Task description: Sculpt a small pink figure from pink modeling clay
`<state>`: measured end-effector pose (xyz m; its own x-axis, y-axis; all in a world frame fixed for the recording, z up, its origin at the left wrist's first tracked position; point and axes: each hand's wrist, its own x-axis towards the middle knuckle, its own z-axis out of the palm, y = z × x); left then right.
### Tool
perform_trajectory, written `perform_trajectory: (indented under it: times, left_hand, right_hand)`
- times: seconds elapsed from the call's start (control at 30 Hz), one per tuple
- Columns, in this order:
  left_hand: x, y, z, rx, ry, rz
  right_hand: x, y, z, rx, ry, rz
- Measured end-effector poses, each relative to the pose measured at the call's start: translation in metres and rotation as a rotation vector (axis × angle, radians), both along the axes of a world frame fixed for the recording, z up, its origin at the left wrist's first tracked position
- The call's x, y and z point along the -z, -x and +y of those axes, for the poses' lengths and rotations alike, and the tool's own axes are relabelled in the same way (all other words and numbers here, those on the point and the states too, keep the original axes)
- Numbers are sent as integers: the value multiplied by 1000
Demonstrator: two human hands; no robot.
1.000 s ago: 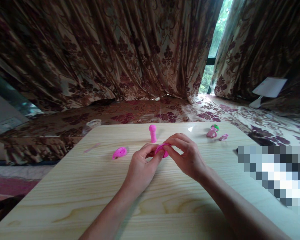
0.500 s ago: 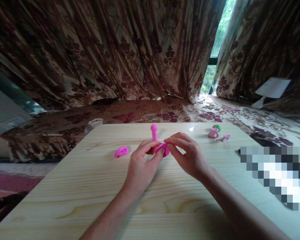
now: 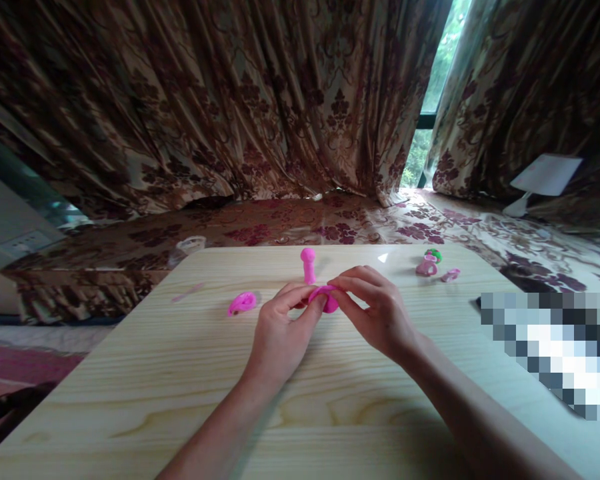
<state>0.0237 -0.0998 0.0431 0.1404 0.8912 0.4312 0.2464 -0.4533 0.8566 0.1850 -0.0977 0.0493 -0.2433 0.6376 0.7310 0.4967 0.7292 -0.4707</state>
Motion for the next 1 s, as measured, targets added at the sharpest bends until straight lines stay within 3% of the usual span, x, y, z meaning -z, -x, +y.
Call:
perform_trajectory:
  times: [0.23, 0.5, 1.0]
  left_hand:
    - [-1, -3, -3, -15, 91, -22]
    - [-2, -1, -2, 23, -45, 25]
    - [-3, -3, -3, 8, -25, 21]
  right_hand:
    - [1, -1, 0, 17, -19, -30]
    - [1, 2, -1, 3, -20, -13]
    - [-1, 3, -2, 20, -23, 26]
